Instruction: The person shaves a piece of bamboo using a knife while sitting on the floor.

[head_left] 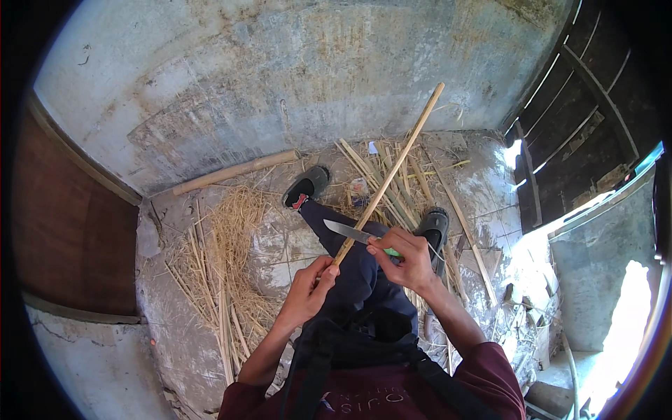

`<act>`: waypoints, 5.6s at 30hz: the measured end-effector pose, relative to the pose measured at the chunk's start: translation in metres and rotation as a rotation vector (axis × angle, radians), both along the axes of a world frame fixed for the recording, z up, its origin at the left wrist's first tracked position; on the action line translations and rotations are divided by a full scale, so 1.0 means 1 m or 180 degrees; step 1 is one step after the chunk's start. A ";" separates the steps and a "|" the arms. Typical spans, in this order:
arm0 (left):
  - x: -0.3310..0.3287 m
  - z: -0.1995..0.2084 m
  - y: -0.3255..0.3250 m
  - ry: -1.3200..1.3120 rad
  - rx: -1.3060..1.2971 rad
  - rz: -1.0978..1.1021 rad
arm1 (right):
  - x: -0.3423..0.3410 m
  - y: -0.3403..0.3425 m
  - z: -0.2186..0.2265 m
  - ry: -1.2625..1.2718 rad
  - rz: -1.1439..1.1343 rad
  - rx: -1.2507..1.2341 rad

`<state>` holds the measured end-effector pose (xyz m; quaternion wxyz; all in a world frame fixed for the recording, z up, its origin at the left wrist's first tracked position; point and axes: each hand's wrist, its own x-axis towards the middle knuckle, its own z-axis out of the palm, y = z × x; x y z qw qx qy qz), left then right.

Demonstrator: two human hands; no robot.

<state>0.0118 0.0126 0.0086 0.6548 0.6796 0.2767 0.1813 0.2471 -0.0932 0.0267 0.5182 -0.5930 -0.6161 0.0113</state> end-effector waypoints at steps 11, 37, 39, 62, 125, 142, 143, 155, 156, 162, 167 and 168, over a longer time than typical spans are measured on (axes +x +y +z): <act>-0.006 0.006 -0.002 -0.0040 0.0404 0.0066 | 0.020 -0.003 0.007 -0.0119 0.0029 -0.0044; -0.018 0.030 -0.007 0.0436 0.0829 0.0209 | 0.049 0.009 0.025 -0.0172 -0.0212 0.0252; -0.020 0.031 -0.009 0.0391 0.0845 0.0198 | 0.052 0.008 0.031 -0.0124 -0.0151 0.0268; -0.039 0.016 -0.008 0.0840 0.0805 0.0039 | 0.163 0.017 0.012 0.0230 -0.1448 0.0428; -0.003 0.031 -0.002 0.0255 0.0136 -0.0254 | -0.008 0.002 0.025 -0.0801 0.0014 0.0200; -0.001 0.028 0.001 0.0422 0.0541 -0.0257 | 0.014 -0.003 0.027 -0.0960 -0.0098 0.0127; -0.001 0.028 0.001 0.0423 0.0545 -0.0253 | 0.014 -0.004 0.027 -0.0959 -0.0095 0.0131; -0.004 0.036 0.000 0.0403 0.0716 -0.0385 | 0.016 -0.011 0.028 -0.1265 -0.0228 0.0283; -0.006 0.038 0.001 0.0440 0.0717 -0.0380 | 0.021 -0.012 0.030 -0.1338 -0.0336 0.0214; -0.027 0.021 0.002 0.0699 0.0469 -0.0305 | 0.065 0.000 0.037 -0.0933 -0.0992 0.0162; -0.026 0.023 0.003 0.0752 0.0494 -0.0267 | 0.063 0.005 0.037 -0.0825 -0.0880 0.0215; -0.026 0.021 0.002 0.0649 0.0523 -0.0238 | 0.058 0.006 0.037 -0.0783 -0.0699 0.0179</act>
